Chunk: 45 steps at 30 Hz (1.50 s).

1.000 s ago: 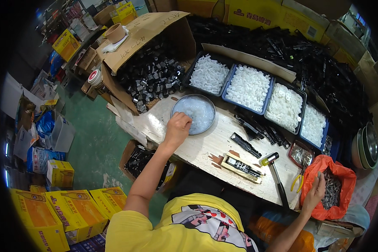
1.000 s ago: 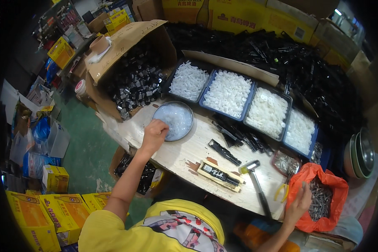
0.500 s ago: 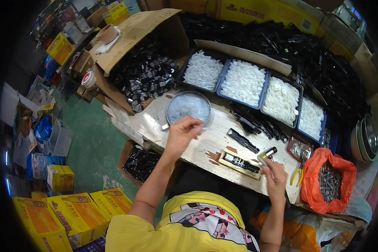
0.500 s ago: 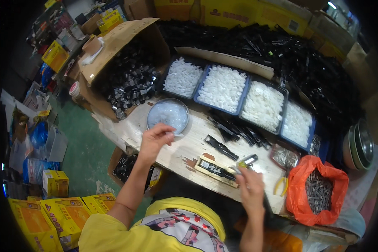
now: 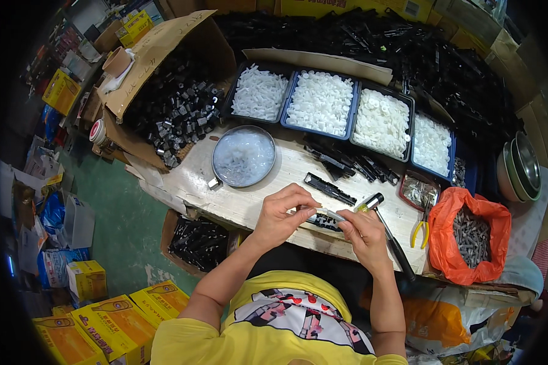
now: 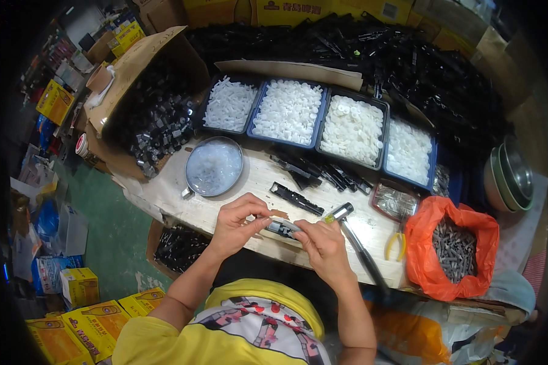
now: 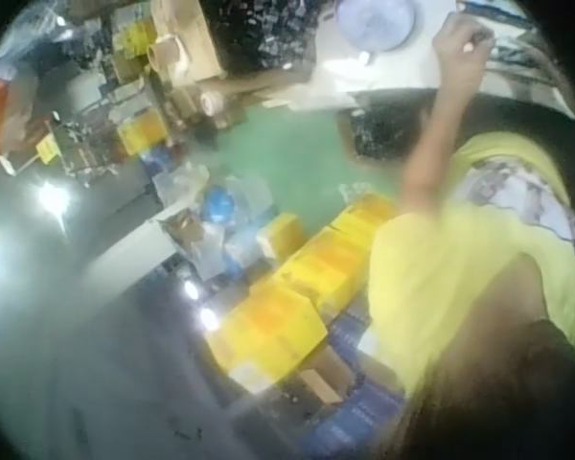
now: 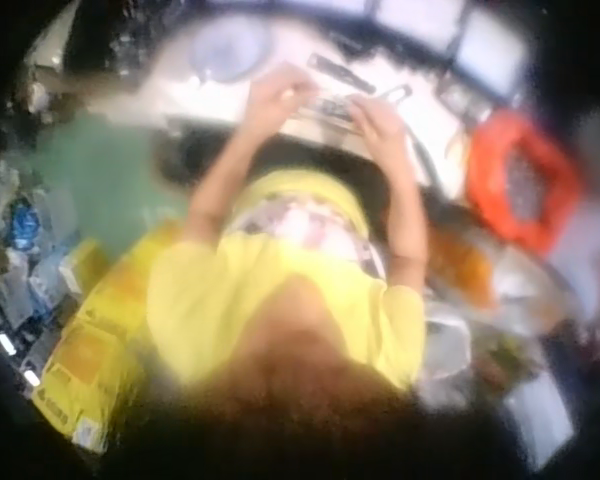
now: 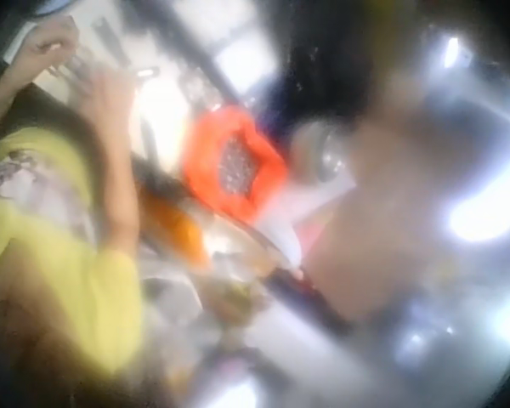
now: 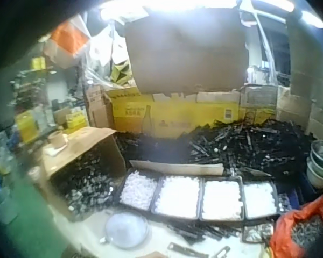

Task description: The person assembles small metal lock components using a hammer and a wooden jig. They repeatedly pick up a metal cylinder and a white plastic insert, place them into the jig, and strike the assembly with a hammer. The person then removes the assembled unit and places it into a cardboard box.

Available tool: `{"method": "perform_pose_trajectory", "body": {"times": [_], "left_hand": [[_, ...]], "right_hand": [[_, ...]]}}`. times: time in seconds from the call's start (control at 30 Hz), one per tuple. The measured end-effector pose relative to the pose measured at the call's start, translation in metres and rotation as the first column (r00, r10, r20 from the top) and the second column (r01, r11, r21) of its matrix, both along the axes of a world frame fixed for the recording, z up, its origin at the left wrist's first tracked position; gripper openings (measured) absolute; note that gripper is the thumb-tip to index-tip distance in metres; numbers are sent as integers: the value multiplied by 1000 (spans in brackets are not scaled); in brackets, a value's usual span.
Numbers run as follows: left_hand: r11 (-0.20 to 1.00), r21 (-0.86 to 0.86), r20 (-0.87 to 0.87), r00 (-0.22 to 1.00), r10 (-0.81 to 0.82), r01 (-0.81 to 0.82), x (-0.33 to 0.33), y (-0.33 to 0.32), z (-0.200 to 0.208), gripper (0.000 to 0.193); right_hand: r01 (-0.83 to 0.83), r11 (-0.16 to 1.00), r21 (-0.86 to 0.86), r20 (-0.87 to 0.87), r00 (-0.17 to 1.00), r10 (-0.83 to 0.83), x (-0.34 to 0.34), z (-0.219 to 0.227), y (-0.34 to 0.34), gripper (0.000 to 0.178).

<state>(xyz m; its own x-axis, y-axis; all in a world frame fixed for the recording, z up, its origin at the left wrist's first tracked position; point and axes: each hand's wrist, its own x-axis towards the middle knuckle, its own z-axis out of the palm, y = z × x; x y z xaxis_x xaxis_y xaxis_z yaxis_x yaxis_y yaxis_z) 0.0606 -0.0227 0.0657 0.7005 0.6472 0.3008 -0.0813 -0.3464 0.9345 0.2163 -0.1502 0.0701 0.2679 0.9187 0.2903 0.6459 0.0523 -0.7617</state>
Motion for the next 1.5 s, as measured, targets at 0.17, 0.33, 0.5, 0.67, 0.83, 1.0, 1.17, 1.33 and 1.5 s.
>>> {"method": "perform_pose_trajectory", "body": {"times": [0.17, 0.33, 0.5, 0.67, 0.83, 1.0, 1.17, 1.33, 1.5], "left_hand": [[995, 41, 18, 996, -90, 89, 0, -1, 1, 11], [984, 79, 26, 986, -164, 162, 5, -6, -5, 10], [994, 20, 19, 994, -109, 108, 5, -7, -6, 10], [993, 80, 21, 996, -91, 89, 8, -11, 0, 10], [984, 116, 41, 989, -142, 136, 8, -12, -2, 12], [961, 182, 81, 971, -226, 208, 11, -13, -9, 16], [940, 253, 5, 971, -238, 229, 12, -17, -20, 19], [924, 356, -151, 985, -86, 136, 14, -15, -26, 24], [925, 376, -251, 967, 36, 63, 17, -19, -41, 26]], "right_hand": [[-46, 994, -99, -344, 939, 10, 3, 1, -4, 14], [-29, 995, -98, -418, 908, -14, 5, 0, -11, 14], [17, 998, -58, -254, 967, -32, 12, 1, -22, 15], [8, 999, -50, -190, 982, -17, 5, -3, -24, 18], [-21, 995, -100, -350, 937, -16, 4, -3, -25, 17], [-147, 973, -180, -723, 691, -29, 7, -10, -31, 19], [-182, 962, -203, -801, 596, -57, 7, -12, -37, 20], [-54, 942, -331, -792, 559, -247, 18, -22, -49, 12], [15, 928, -371, -774, 548, -318, 21, -32, -51, 12]]}}
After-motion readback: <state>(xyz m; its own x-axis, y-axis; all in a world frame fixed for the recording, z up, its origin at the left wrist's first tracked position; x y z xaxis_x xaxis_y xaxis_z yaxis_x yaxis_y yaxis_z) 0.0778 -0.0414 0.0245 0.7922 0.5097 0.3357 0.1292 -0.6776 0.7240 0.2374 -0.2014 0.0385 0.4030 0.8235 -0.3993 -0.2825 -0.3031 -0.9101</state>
